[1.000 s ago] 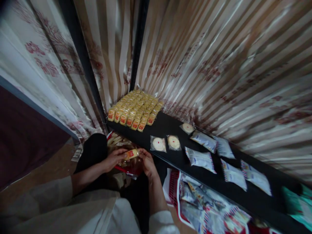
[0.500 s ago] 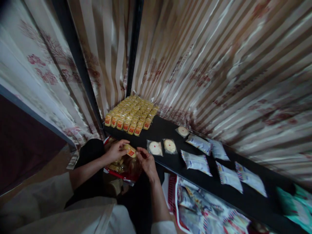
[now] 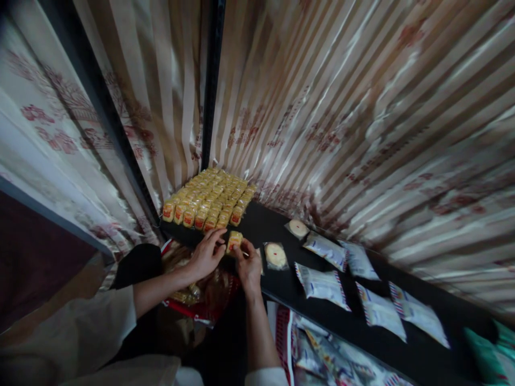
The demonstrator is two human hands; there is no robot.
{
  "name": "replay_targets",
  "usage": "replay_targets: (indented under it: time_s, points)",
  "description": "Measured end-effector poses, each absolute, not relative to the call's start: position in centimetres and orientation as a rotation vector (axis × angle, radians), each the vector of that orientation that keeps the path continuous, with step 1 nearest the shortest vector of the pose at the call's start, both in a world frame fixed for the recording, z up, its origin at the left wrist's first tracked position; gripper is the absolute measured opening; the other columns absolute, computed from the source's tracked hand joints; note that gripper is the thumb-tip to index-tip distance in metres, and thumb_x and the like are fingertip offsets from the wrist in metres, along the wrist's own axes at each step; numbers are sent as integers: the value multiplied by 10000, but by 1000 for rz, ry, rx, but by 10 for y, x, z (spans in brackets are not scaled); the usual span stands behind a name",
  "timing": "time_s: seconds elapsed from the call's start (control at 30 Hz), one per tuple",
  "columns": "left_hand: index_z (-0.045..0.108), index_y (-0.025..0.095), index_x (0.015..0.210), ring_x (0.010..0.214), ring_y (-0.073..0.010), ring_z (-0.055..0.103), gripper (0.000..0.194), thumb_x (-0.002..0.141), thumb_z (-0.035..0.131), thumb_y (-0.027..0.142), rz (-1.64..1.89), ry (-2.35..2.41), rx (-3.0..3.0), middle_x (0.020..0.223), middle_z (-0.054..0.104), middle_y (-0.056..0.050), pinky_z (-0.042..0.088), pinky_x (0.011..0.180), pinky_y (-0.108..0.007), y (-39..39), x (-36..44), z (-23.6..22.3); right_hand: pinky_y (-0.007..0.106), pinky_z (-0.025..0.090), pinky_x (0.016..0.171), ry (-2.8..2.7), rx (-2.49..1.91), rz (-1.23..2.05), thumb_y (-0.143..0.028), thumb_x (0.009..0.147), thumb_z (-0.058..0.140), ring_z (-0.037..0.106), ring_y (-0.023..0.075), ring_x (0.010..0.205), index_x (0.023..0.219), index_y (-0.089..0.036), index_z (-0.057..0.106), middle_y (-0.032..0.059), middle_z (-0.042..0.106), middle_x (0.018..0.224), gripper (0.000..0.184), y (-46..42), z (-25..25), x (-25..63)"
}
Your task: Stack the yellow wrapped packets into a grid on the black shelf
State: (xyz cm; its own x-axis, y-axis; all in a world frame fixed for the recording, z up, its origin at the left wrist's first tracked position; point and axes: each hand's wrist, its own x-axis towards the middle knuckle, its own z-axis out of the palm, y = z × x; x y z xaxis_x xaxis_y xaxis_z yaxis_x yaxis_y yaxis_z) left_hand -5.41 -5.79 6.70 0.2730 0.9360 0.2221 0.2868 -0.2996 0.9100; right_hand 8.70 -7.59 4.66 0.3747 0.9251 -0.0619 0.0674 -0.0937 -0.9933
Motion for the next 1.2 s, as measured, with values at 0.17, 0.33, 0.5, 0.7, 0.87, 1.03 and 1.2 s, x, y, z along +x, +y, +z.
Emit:
replay_targets:
  time_s: [0.17,0.33,0.5,0.7,0.87,1.03,1.2]
  points:
    - [508,211,1191,1043,-185,564,391,810,436,156,1001,1094,1661,1255,495,-84,418,1000,-358,-61,-27,51,333,469,812,-913,-1536,814,-402,647,669,626,207,864,957,-188,618,71,683,947,381,-36,35,101]
    - [487,142,1239,1313,-218,353,410,839,421,209,904,1156,1539,1372,429,-127,231,1130,-373,-47,-4,38,334,462,812,-1059,-1669,702,-429,682,619,626,216,866,982,-184,643,75,692,927,388,-7,22,108]
    - [310,89,1382,1383,-205,219,545,879,394,281,876,1132,1382,1481,274,-153,158,1151,-369,-32,6,29,349,452,828,-1162,-1743,598,-460,713,555,612,220,874,1055,-148,627,105,671,972,469,10,9,109]
    - [277,124,1407,1395,-183,178,571,884,403,314,898,1104,1267,1505,223,-119,95,1160,-364,-23,10,17,357,437,871,-1180,-1736,570,-470,716,542,592,224,925,1083,-144,612,119,643,1033,496,17,4,105]
    - [307,143,1398,1390,-184,196,567,890,409,372,937,1074,1199,1498,250,-110,103,1158,-362,-22,9,8,351,410,914,-1076,-1699,619,-441,720,554,576,223,994,1115,-163,597,108,636,1084,485,12,3,103]
    - [315,159,1400,1391,-174,193,551,902,382,384,982,1029,1219,1503,246,-84,99,1162,-356,-21,10,5,335,410,911,-1076,-1687,605,-421,728,531,572,211,980,1056,-186,631,87,634,1077,416,13,-5,103]
    - [309,154,1406,1396,-168,173,527,919,348,350,962,1027,1231,1510,226,-68,81,1167,-349,-19,13,9,341,419,898,-1168,-1710,577,-417,740,494,576,212,955,1064,-166,626,100,635,1063,431,19,-7,105]
